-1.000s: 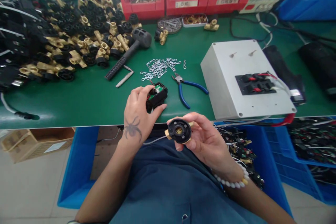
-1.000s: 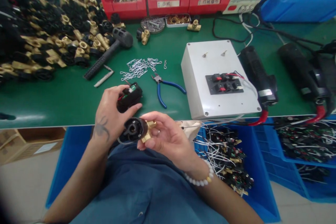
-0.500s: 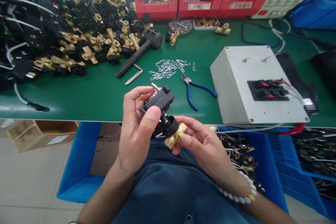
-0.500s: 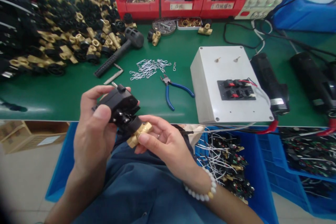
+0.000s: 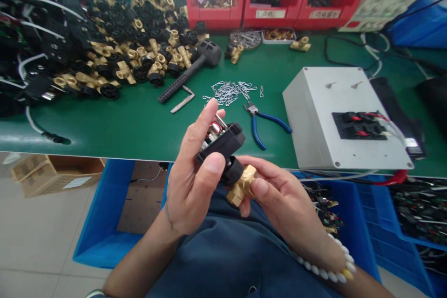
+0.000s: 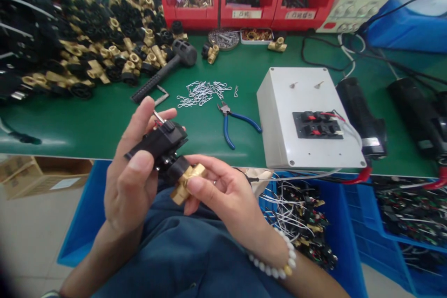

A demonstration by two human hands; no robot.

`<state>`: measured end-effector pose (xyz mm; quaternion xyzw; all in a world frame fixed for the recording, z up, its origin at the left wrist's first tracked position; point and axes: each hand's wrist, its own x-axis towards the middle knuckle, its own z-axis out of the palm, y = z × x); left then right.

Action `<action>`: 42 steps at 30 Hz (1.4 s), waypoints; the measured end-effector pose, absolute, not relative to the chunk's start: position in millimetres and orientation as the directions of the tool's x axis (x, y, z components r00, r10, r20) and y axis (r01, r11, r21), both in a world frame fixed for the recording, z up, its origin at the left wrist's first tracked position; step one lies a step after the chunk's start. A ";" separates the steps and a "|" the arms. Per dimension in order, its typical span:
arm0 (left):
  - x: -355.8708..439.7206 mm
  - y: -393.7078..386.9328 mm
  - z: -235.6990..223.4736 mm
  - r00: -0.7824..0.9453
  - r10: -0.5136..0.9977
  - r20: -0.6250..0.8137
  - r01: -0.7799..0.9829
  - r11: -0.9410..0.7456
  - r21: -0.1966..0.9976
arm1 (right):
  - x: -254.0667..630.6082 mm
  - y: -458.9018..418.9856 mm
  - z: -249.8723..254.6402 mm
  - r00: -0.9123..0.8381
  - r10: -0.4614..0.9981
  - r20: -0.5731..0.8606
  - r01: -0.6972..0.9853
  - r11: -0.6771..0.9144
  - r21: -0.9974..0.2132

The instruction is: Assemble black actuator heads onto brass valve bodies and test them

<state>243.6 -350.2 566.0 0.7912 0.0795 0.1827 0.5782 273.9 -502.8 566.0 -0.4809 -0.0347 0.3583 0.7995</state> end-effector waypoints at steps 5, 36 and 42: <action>239.8 -341.4 562.9 0.944 0.244 0.221 -0.128 -0.345 0.930 | 268.6 -498.1 567.4 0.845 0.482 -0.232 -0.341 0.152 -0.927; 239.0 -323.6 522.6 0.853 0.396 0.340 -0.006 -0.645 0.764 | 409.1 -451.3 533.5 0.871 0.436 0.227 0.491 -0.760 -0.426; 240.1 -320.1 522.4 0.865 0.413 0.285 0.005 -0.576 0.817 | 423.1 -433.7 534.5 0.875 0.485 0.008 0.480 -0.864 -0.153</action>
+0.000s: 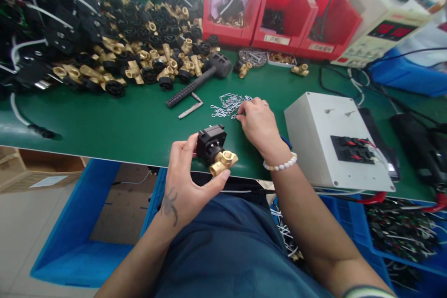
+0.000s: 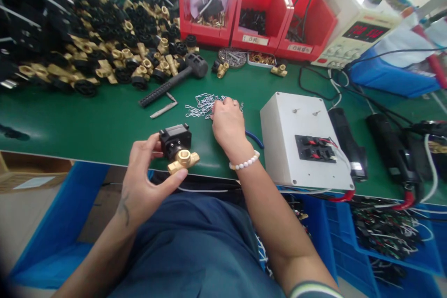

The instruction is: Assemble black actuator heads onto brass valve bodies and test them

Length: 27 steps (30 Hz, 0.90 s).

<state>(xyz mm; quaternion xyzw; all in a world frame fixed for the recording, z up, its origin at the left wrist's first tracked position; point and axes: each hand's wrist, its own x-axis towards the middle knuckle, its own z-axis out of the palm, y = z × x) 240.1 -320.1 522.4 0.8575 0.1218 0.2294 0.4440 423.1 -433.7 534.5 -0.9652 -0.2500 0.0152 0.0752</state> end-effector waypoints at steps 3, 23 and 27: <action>240.2 -317.9 521.2 0.877 0.399 0.270 0.008 -0.572 0.820 | 416.5 -433.9 542.1 0.815 0.573 -0.087 0.574 -0.819 -0.020; 241.5 -315.6 522.1 0.893 0.383 0.235 0.026 -0.566 0.824 | 412.1 -445.5 556.8 0.838 0.542 -0.072 0.340 -0.619 -0.708; 241.7 -318.8 518.8 0.878 0.404 0.255 0.018 -0.561 0.827 | 401.4 -458.6 559.1 0.844 0.534 -0.052 0.138 -0.309 -0.941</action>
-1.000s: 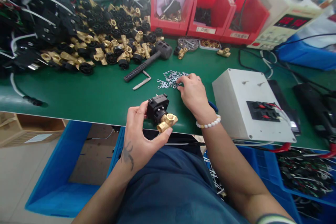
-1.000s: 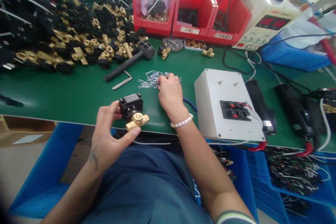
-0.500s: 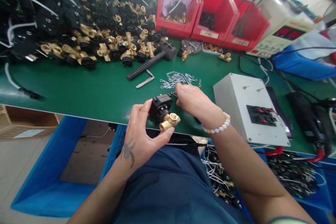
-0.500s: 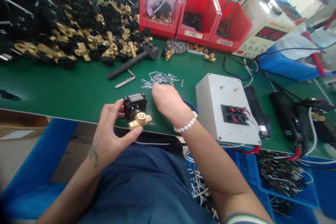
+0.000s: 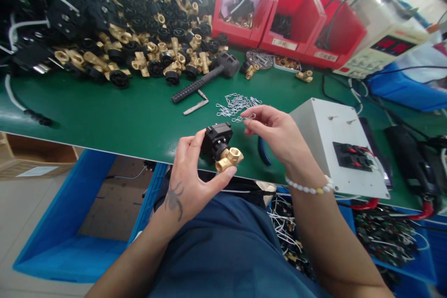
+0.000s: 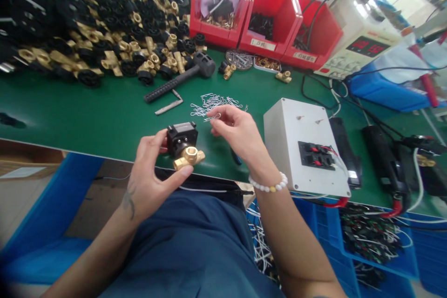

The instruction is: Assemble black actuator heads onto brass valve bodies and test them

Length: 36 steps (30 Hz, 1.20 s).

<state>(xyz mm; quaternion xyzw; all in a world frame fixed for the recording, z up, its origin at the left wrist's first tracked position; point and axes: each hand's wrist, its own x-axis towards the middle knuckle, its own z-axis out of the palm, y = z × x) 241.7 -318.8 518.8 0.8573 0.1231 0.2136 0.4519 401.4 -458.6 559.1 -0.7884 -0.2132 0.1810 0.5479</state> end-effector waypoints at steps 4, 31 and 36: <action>240.4 -324.5 518.7 0.874 0.408 0.264 -0.006 -0.536 0.844 | 377.8 -471.8 571.8 0.833 0.553 0.012 0.157 -0.216 -0.964; 244.6 -329.6 526.0 0.901 0.267 0.340 -0.113 -0.614 0.781 | 340.8 -478.0 603.1 0.626 0.747 0.222 0.728 -0.459 -0.509; 245.9 -329.2 527.6 0.901 0.241 0.361 -0.132 -0.641 0.756 | 339.8 -475.3 604.0 0.605 0.760 0.238 0.745 -0.434 -0.507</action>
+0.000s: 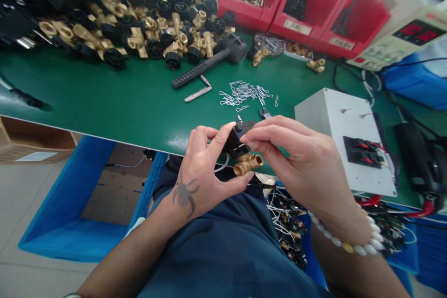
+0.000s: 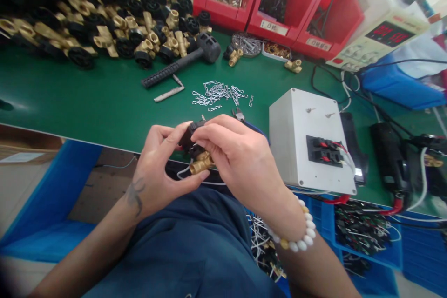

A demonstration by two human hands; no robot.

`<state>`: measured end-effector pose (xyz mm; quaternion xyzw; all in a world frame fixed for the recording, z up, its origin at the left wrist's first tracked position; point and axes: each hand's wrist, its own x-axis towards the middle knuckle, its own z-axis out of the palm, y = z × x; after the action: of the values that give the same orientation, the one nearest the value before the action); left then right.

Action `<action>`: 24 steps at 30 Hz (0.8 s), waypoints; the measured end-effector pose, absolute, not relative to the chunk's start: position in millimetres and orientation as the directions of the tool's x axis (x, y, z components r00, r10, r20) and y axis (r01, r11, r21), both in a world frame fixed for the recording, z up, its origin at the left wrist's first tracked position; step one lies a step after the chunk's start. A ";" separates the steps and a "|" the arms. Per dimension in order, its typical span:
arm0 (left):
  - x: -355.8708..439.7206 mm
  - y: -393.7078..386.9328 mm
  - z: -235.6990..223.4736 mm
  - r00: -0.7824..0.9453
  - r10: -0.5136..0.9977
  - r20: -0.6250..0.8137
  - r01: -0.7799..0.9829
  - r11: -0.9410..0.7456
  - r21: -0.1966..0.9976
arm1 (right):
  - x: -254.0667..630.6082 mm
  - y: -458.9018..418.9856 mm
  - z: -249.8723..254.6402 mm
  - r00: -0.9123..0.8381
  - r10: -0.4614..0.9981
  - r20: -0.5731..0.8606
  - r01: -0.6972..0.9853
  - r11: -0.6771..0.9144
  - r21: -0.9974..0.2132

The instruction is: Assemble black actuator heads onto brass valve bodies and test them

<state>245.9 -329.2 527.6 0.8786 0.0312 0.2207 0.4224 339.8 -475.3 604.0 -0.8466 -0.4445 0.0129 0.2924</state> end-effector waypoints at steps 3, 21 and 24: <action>246.4 -328.6 528.1 0.903 0.229 0.364 -0.138 -0.647 0.749 | 338.8 -473.6 603.0 0.598 0.763 0.245 0.738 -0.403 -0.542; 248.1 -325.3 525.7 0.926 0.241 0.291 -0.111 -0.563 0.819 | 346.6 -519.8 525.3 0.790 0.601 0.123 0.568 -0.792 0.225; 248.6 -325.5 525.7 0.926 0.251 0.282 -0.101 -0.556 0.825 | 347.7 -523.8 530.3 0.813 0.576 0.083 0.566 -0.816 0.114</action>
<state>248.6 -325.5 525.7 0.8619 0.0435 0.1874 0.4692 347.7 -523.8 530.3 -0.9513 -0.3001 -0.0569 -0.0420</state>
